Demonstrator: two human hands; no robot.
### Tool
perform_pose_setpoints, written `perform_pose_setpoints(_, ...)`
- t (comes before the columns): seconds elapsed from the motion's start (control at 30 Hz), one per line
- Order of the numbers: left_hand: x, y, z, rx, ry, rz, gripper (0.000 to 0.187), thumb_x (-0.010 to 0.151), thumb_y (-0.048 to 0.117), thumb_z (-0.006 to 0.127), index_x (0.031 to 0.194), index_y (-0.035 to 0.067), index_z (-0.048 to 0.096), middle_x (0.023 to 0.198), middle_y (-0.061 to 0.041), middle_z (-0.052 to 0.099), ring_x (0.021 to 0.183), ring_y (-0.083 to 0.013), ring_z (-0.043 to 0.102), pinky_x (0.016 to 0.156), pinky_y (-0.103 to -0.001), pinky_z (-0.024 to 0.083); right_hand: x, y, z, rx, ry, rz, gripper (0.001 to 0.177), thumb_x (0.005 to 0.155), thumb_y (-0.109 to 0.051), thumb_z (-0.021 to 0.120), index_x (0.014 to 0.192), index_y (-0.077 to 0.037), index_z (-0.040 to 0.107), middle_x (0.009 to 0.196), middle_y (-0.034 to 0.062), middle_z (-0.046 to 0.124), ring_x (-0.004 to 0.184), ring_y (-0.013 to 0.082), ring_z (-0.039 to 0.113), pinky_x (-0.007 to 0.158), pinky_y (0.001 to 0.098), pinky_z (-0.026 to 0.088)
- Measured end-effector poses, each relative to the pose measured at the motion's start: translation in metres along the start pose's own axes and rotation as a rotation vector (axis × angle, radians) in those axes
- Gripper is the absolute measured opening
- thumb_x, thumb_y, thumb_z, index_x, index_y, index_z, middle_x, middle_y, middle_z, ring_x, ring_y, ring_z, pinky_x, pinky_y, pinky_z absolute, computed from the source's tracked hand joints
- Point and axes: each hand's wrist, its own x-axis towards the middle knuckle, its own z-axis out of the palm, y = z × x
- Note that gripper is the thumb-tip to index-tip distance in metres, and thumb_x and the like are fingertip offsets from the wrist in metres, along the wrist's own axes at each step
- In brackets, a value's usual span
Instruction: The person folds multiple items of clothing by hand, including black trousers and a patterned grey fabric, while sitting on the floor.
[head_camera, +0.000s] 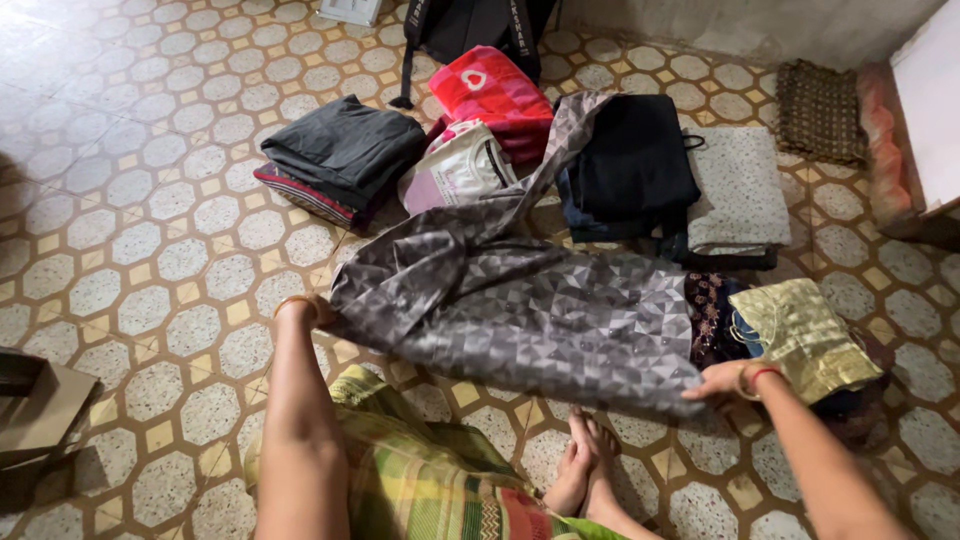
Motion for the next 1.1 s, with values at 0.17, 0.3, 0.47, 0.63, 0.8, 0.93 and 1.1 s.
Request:
perform_pose_setpoints(0.17,-0.005,0.01,0.013,0.186,-0.019,-0.159,0.046,0.093,0.042,0.07,0.132,0.019,0.067,0.136,-0.007,0.064,0.125,-0.031,0.059,0.103,-0.063,0.036,0.01,-0.008,0.023,0.032,-0.076,0.172,0.07,0.091,-0.057,0.082,0.134,-0.005,0.063,0.128,0.0062,0.066,0.104,0.0131,0.065,0.076,0.0253,0.049)
perform_pose_setpoints(0.3,-0.007,0.023,0.009,0.199,0.078,-0.174,0.053,0.092,0.046,0.071,0.139,0.023,0.065,0.147,-0.005,0.059,0.137,-0.0331,0.055,0.11,-0.073,0.028,0.012,-0.013,0.017,-0.201,0.132,0.173,0.059,0.088,-0.058,0.079,0.118,-0.007,0.07,0.116,0.0098,0.071,0.099,0.0202,0.069,0.076,0.032,0.052)
perform_pose_setpoints(0.47,-0.003,0.069,0.019,0.229,0.391,0.154,0.043,0.092,0.044,0.068,0.13,0.025,0.07,0.139,-0.007,0.066,0.133,-0.0303,0.06,0.113,-0.071,0.032,0.02,-0.05,-0.015,-0.345,0.678,0.262,0.052,0.088,-0.06,0.072,0.101,-0.01,0.079,0.105,0.0127,0.076,0.097,0.0293,0.074,0.081,0.0414,0.057)
perform_pose_setpoints(0.63,-0.017,0.154,0.053,0.296,0.512,0.421,0.072,0.083,0.053,0.076,0.144,0.022,0.054,0.155,-0.006,0.044,0.153,-0.0319,0.028,0.109,-0.068,0.034,0.047,-0.095,-0.005,-0.341,0.938,0.085,0.056,0.093,-0.063,0.055,0.113,-0.015,0.075,0.125,0.0065,0.073,0.123,0.0253,0.066,0.102,0.0444,0.054)
perform_pose_setpoints(0.8,-0.03,0.184,0.078,0.344,0.538,0.566,0.092,0.08,0.057,0.076,0.157,0.029,0.033,0.165,-0.009,0.026,0.155,-0.0365,0.014,0.106,-0.079,0.024,0.083,-0.1,0.013,-0.427,1.095,-0.035,0.07,0.09,-0.071,0.049,0.134,-0.019,0.063,0.157,0.0081,0.044,0.152,0.0307,0.028,0.122,0.0567,0.024)
perform_pose_setpoints(0.93,-0.022,0.193,0.068,0.233,0.512,0.483,0.093,0.084,0.065,0.069,0.16,0.034,0.025,0.167,-0.006,0.022,0.155,-0.0364,0.014,0.106,-0.082,0.024,0.099,-0.109,0.032,-0.316,1.045,0.022,0.078,0.092,-0.072,0.046,0.151,-0.021,0.046,0.166,0.0081,0.029,0.156,0.0331,0.018,0.123,0.0596,0.014)
perform_pose_setpoints(1.1,-0.002,0.185,0.061,-0.001,0.349,0.293,0.098,0.084,0.073,0.063,0.164,0.038,0.017,0.171,-0.002,0.017,0.157,-0.0296,0.014,0.111,-0.079,0.024,0.111,-0.119,0.025,-0.155,1.091,0.044,0.084,0.093,-0.074,0.042,0.159,-0.024,0.034,0.17,0.0081,0.02,0.154,0.0369,0.018,0.122,0.0605,0.012)
